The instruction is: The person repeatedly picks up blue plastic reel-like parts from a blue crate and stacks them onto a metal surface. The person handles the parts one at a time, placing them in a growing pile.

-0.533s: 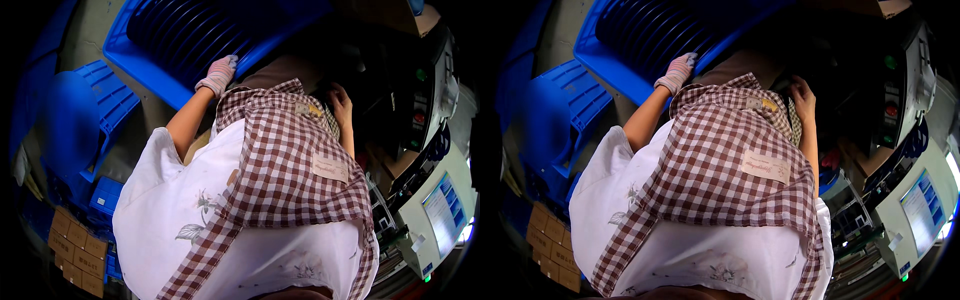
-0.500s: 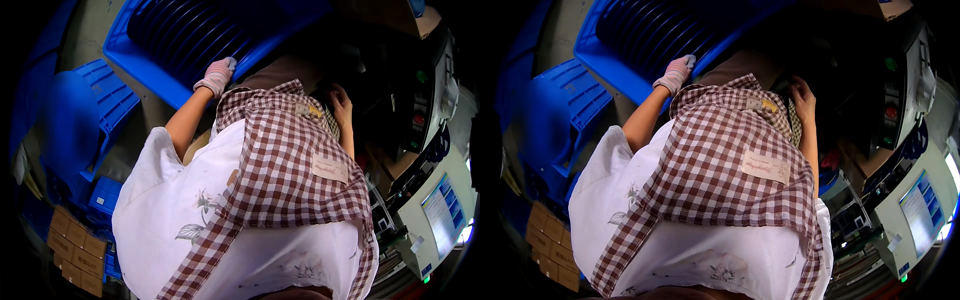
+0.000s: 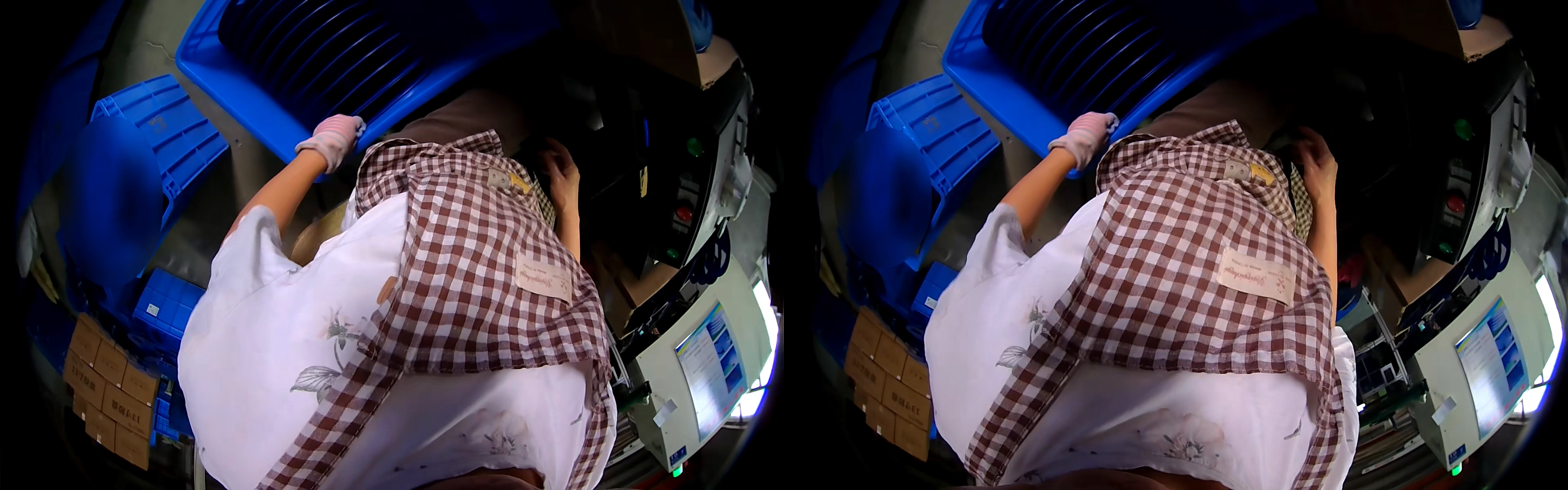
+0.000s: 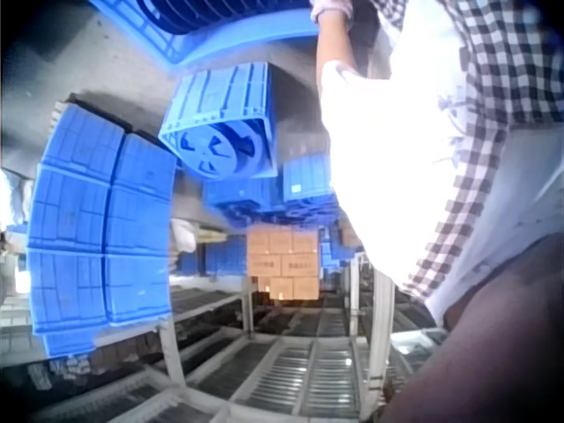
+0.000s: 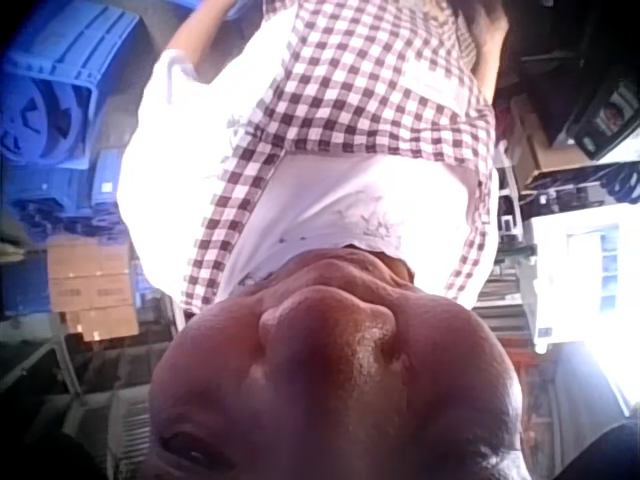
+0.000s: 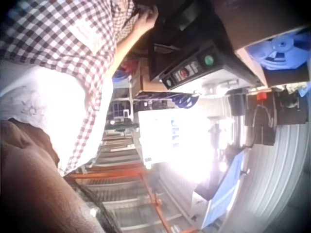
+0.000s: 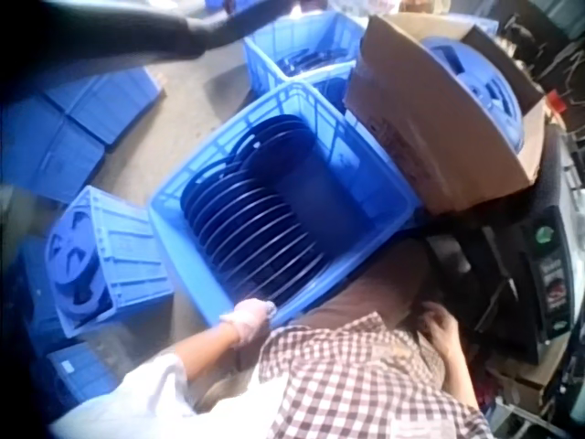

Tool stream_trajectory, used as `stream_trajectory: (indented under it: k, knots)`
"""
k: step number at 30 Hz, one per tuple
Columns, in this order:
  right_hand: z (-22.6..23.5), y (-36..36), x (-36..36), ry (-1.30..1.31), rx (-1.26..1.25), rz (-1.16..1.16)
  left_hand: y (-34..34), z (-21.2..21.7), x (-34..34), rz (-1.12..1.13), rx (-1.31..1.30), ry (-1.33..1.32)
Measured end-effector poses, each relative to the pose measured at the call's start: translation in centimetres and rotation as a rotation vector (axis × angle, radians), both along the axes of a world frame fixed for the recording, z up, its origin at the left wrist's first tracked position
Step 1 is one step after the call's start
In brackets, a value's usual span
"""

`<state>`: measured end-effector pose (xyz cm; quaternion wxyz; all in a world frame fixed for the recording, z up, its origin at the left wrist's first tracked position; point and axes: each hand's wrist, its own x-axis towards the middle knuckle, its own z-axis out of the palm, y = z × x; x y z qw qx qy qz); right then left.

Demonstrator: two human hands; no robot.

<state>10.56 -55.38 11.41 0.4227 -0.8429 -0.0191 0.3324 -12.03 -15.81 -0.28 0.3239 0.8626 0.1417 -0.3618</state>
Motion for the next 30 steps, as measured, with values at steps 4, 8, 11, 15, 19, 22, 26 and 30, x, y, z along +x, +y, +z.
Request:
stream_trajectory:
  k: [4, 8, 11, 15, 19, 22, 26, 30]
  knots:
    - [-0.9, -0.6, -0.3, 0.009, -0.026, 0.001, 1.7, -0.8, 0.6, 1.293, -0.53, 0.566]
    - [-2.1, 0.1, 0.2, -0.021, -0.071, 0.055, 0.9, -1.0, 2.0, 1.126, -0.558, 0.301]
    - [-1.2, 1.1, 0.8, -0.057, -0.098, 0.108, -0.7, -2.7, 1.7, 0.374, 0.047, -0.014]
    - [-1.2, 0.7, 0.6, -0.072, -0.041, 0.021, -0.5, -0.9, 3.6, 0.126, 0.206, 0.037]
    - [-1.2, -0.6, 0.4, -0.239, -0.099, 0.168, 0.4, -3.5, 1.4, 0.072, 0.232, -0.192]
    - [1.8, 1.5, -0.5, -0.142, -0.182, -0.001, 0.3, -2.7, 1.6, 0.079, 0.268, -0.097]
    - [3.3, 2.1, -1.3, -0.138, -0.077, -0.164, 1.0, -0.6, 5.3, -0.122, 0.3, 0.147]
    - [3.8, 1.6, -2.8, -0.16, -0.054, -0.235, 3.1, 5.6, 12.9, -0.661, 0.152, 0.072]
